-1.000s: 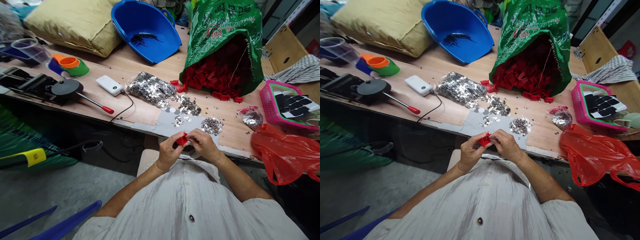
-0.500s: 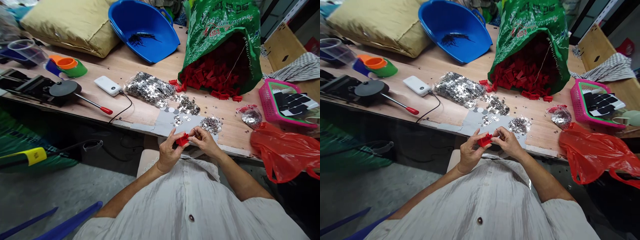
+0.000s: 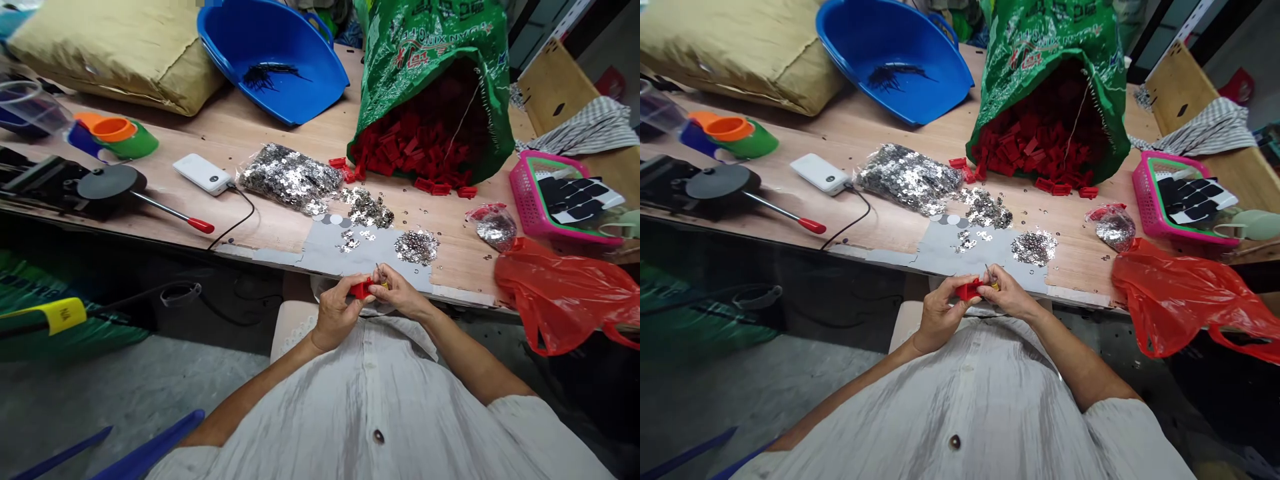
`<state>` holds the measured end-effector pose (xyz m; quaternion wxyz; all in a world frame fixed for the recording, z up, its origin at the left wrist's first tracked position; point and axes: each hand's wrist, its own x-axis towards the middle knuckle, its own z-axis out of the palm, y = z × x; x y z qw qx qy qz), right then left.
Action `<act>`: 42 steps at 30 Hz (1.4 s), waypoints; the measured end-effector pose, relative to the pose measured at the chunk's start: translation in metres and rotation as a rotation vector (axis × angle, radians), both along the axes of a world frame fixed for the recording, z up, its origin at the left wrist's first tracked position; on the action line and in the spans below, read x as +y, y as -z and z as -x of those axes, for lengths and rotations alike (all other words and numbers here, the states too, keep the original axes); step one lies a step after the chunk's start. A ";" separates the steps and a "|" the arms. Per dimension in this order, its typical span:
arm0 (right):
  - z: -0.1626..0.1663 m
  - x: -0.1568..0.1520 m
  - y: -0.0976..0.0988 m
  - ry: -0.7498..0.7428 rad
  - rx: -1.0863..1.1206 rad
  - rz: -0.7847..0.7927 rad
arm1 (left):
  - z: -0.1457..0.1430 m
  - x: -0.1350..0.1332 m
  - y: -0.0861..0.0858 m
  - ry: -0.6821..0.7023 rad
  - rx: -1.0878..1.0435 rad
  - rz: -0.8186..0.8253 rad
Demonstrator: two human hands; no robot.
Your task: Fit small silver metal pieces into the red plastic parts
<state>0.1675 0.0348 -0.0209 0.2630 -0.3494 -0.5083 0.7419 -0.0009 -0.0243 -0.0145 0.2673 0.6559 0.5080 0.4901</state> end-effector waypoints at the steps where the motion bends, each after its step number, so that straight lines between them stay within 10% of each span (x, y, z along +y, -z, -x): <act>1: -0.001 -0.001 0.000 -0.004 0.022 0.032 | 0.001 -0.001 0.001 0.016 -0.030 0.022; 12: -0.012 -0.013 -0.004 -0.062 0.078 0.101 | 0.007 0.005 0.010 0.216 -0.747 0.421; 19: -0.045 0.043 -0.015 0.120 -0.825 -0.800 | 0.005 0.011 0.002 0.145 -1.033 0.568; 24: -0.051 0.071 -0.011 0.020 -1.165 -1.023 | 0.004 0.012 -0.005 0.137 -1.039 0.611; 33: -0.050 0.083 -0.014 -0.027 -1.127 -0.988 | 0.007 0.013 -0.003 0.088 -1.054 0.630; 42: -0.048 0.072 -0.020 0.189 -0.557 -0.641 | -0.001 0.017 -0.001 0.023 -0.843 0.526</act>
